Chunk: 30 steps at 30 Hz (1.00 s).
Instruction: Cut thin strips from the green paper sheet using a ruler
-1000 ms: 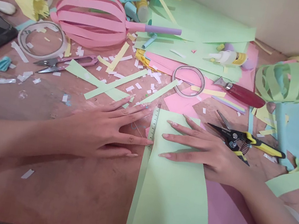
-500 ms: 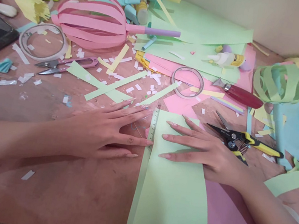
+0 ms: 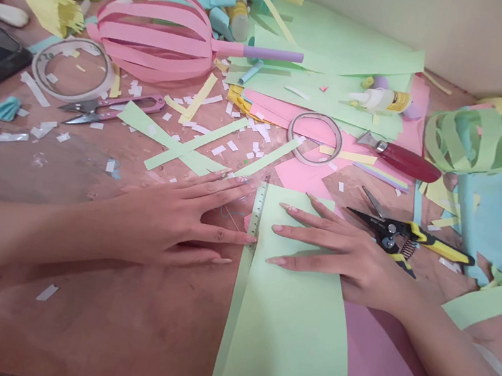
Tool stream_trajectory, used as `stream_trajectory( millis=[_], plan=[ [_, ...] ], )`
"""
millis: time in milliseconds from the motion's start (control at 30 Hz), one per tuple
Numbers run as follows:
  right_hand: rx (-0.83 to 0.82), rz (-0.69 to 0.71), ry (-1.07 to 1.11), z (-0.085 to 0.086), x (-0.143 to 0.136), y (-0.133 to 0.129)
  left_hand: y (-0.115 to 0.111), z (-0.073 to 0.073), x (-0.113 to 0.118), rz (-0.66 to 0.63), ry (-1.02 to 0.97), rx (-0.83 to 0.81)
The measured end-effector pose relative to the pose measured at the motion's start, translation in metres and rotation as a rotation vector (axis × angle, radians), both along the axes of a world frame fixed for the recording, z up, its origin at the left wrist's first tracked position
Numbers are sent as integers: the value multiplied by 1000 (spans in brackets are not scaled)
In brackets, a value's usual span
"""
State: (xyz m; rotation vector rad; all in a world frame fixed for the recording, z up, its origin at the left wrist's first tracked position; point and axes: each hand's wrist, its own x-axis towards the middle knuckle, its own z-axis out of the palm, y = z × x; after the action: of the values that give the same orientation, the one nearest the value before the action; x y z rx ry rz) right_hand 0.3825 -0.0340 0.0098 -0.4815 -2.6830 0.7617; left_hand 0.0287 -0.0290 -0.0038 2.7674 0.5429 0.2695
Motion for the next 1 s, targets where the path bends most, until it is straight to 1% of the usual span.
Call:
stream_trajectory(
  millis=[167, 367, 567, 800, 1000],
  plan=[
    [-16, -8, -7, 1, 1, 0, -1, 2, 1, 13, 4, -29],
    [-82, -67, -11, 3, -1, -3, 0, 2, 1, 21, -14, -90],
    [-111, -99, -4, 2, -3, -3, 1, 0, 0, 3, -11, -71],
    [-110, -79, 28, 1, -3, -1, 1, 2, 1, 13, 6, -68],
    [-135, -97, 30, 0, -3, -1, 0, 3, 1, 21, 6, -75]
  ],
)
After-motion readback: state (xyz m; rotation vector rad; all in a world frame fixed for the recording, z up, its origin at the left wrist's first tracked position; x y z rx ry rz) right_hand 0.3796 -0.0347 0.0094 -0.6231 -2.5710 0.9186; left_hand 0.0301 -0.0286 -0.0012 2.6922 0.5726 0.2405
